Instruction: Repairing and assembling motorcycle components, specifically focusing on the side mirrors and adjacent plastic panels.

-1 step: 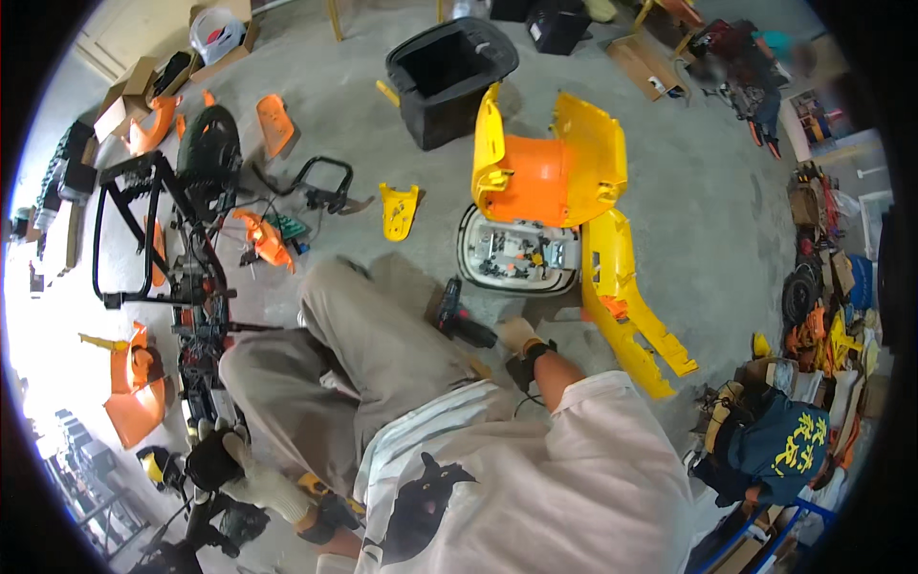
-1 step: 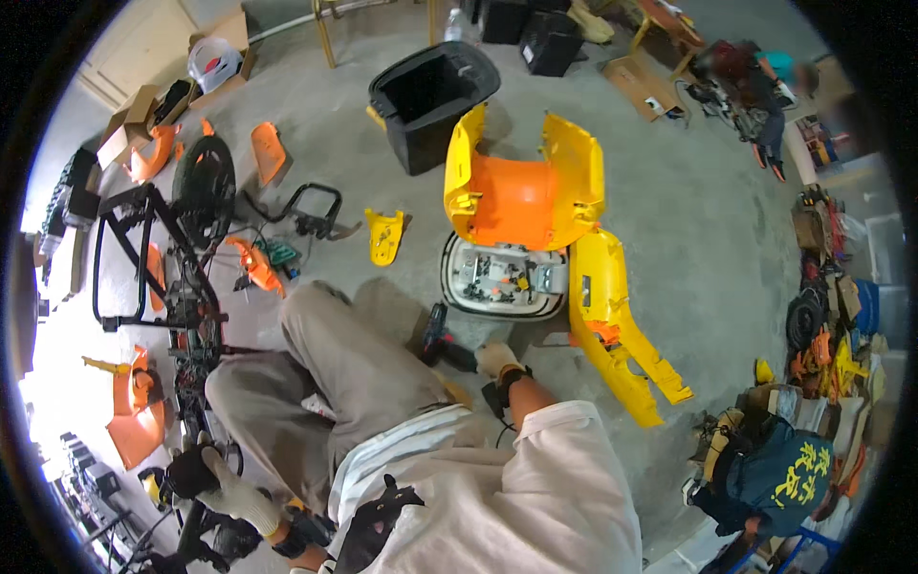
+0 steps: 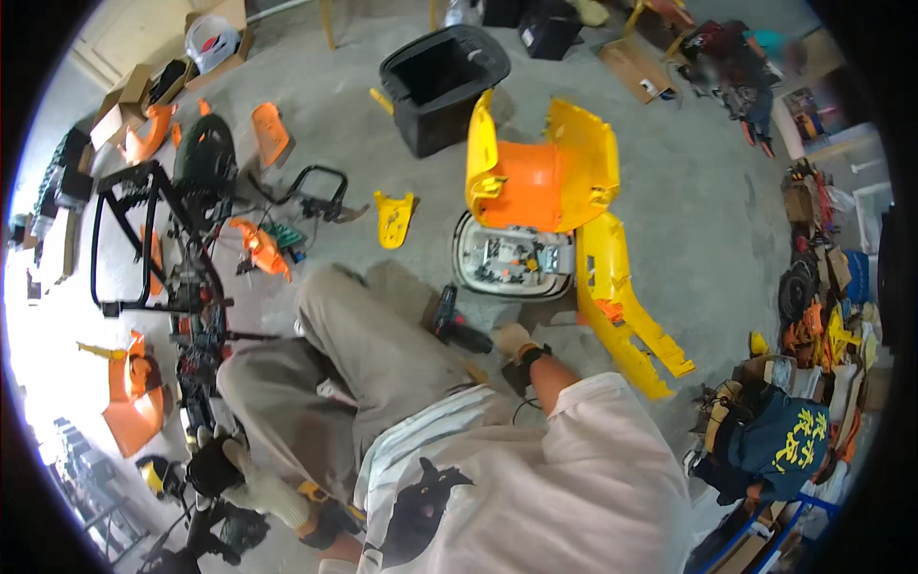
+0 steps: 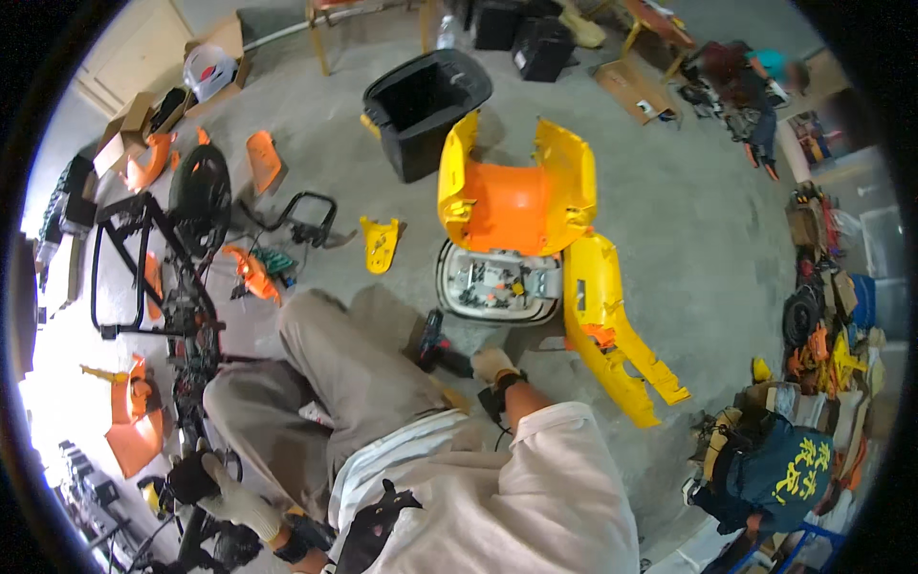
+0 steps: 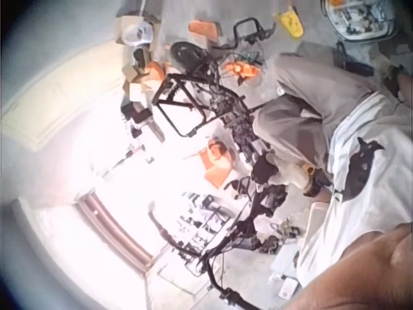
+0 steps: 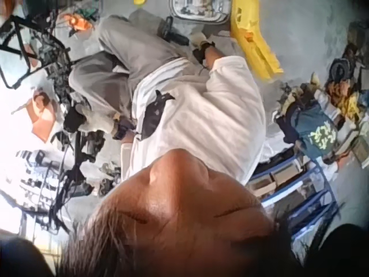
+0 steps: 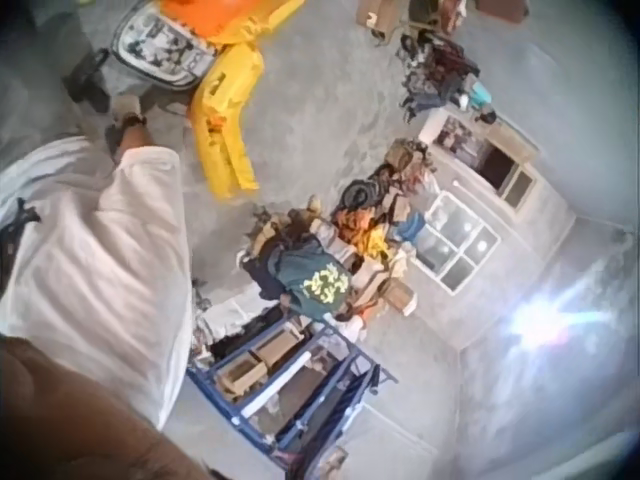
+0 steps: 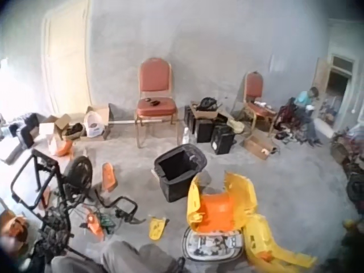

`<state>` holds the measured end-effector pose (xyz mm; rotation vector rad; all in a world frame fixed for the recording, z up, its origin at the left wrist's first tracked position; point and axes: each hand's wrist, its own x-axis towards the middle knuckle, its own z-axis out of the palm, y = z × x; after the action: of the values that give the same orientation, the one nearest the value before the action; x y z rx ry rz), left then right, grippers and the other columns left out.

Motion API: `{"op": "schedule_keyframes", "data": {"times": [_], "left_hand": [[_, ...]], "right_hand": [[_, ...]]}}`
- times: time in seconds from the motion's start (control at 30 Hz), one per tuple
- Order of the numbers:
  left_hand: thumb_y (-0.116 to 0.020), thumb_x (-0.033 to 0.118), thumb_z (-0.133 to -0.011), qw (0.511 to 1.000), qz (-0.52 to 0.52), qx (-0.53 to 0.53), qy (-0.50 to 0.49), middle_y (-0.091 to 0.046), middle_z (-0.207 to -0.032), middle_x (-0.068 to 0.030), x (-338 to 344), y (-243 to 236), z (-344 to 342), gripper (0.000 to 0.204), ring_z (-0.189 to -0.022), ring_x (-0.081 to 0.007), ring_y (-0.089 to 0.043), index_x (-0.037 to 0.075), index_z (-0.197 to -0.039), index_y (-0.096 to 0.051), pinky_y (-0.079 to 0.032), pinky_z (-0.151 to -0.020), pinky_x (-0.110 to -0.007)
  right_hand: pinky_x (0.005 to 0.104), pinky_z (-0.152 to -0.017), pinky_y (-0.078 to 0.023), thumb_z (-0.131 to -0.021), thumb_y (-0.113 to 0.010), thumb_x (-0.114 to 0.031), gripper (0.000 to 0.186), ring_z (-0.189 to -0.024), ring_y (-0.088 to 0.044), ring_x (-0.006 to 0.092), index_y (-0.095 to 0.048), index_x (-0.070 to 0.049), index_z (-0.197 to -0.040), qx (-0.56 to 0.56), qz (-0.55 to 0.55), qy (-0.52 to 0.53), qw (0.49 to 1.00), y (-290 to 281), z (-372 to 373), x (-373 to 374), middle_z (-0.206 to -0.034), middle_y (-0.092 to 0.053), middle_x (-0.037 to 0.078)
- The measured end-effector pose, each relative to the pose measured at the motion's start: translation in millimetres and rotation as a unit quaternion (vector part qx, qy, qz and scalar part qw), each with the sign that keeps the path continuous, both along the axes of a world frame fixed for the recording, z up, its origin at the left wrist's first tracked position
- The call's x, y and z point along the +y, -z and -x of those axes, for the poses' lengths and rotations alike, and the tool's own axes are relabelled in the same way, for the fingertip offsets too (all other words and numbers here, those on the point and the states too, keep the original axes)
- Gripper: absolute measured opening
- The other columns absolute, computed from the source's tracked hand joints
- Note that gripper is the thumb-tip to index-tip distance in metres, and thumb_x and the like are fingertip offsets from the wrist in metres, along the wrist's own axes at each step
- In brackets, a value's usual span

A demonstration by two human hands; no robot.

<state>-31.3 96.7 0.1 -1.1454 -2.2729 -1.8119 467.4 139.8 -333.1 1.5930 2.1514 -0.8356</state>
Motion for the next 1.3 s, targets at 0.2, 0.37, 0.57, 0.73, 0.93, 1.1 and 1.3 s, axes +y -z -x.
{"op": "schedule_keyframes", "data": {"times": [0.2,0.37,0.57,0.73,0.93,1.1,1.3], "left_hand": [[-0.072,0.0,-0.09,0.997,0.013,0.046,-0.067,-0.068,-0.115,-0.0154,3,13,-9,0.048,-0.095,-0.0228,-0.067,-0.006,-0.133,-0.053,-0.056,-0.091,-0.037],[-0.071,-0.002,-0.088,0.997,0.025,0.006,-0.078,-0.067,-0.118,-0.0152,8,9,-21,0.049,-0.101,-0.0244,-0.065,-0.006,-0.133,-0.053,-0.055,-0.095,-0.041],[-0.071,-0.004,-0.086,0.996,0.038,-0.022,-0.078,-0.064,-0.122,-0.0148,-3,9,-19,0.05,-0.107,-0.0262,-0.064,-0.005,-0.132,-0.053,-0.053,-0.099,-0.045],[-0.072,-0.006,-0.083,0.989,0.037,-0.088,-0.116,-0.063,-0.124,-0.0149,-17,18,-12,0.053,-0.11,-0.0279,-0.064,-0.004,-0.132,-0.053,-0.054,-0.101,-0.049],[-0.072,-0.007,-0.085,0.975,-0.121,-0.161,-0.098,-0.063,-0.126,-0.0182,-32,26,2,0.057,-0.106,-0.0271,-0.066,-0.005,-0.137,-0.05,-0.057,-0.097,-0.042],[-0.071,-0.012,-0.085,0.983,-0.036,-0.141,-0.108,-0.065,-0.125,-0.016,-42,23,2,0.054,-0.111,-0.0247,-0.064,-0.007,-0.135,-0.052,-0.053,-0.1,-0.038],[-0.055,0.002,-0.095,0.98,-0.101,-0.168,0.024,-0.055,-0.139,-0.022,-49,25,-1,0.05,-0.122,-0.0287,-0.059,-0.008,-0.143,-0.045,-0.048,-0.107,-0.041]], "right_hand": [[0.0475,-0.084,-0.056,-0.076,-0.07,-0.024,0.028,-0.095,-0.071,0.0375,-0.077,-0.005,-0.095,-0.024,0.017,-0.024,0.999,-34,19,21,-0.104,-0.072,0.022],[0.0468,-0.083,-0.056,-0.075,-0.066,-0.02,0.027,-0.095,-0.07,0.0369,-0.077,-0.005,-0.095,-0.025,0.001,-0.072,0.997,-46,29,41,-0.1,-0.073,0.02],[0.0477,-0.081,-0.055,-0.076,-0.065,-0.019,0.025,-0.091,-0.069,0.0394,-0.073,-0.007,-0.096,0.084,-0.095,0.0,0.992,-47,41,48,-0.096,-0.072,0.02],[0.047,-0.083,-0.055,-0.076,-0.066,-0.023,0.031,-0.095,-0.068,0.0403,-0.071,-0.006,-0.102,0.072,-0.005,0.053,0.996,-63,49,45,-0.101,-0.071,0.022],[0.0428,-0.076,-0.057,-0.078,-0.065,-0.023,0.031,-0.082,-0.072,0.0347,-0.073,-0.004,-0.101,0.063,0.055,0.194,0.977,-67,52,30,-0.092,-0.074,0.019],[0.0372,-0.068,-0.057,-0.079,-0.066,-0.02,0.024,-0.073,-0.071,0.0228,-0.073,-0.003,-0.094,0.102,0.07,0.188,0.974,-64,52,27,-0.082,-0.073,0.013],[0.0461,-0.079,-0.055,-0.081,-0.059,-0.031,0.03,-0.082,-0.07,0.0402,-0.073,-0.004,-0.081,0.184,0.055,0.174,0.966,-50,58,23,-0.082,-0.07,0.022]]}}
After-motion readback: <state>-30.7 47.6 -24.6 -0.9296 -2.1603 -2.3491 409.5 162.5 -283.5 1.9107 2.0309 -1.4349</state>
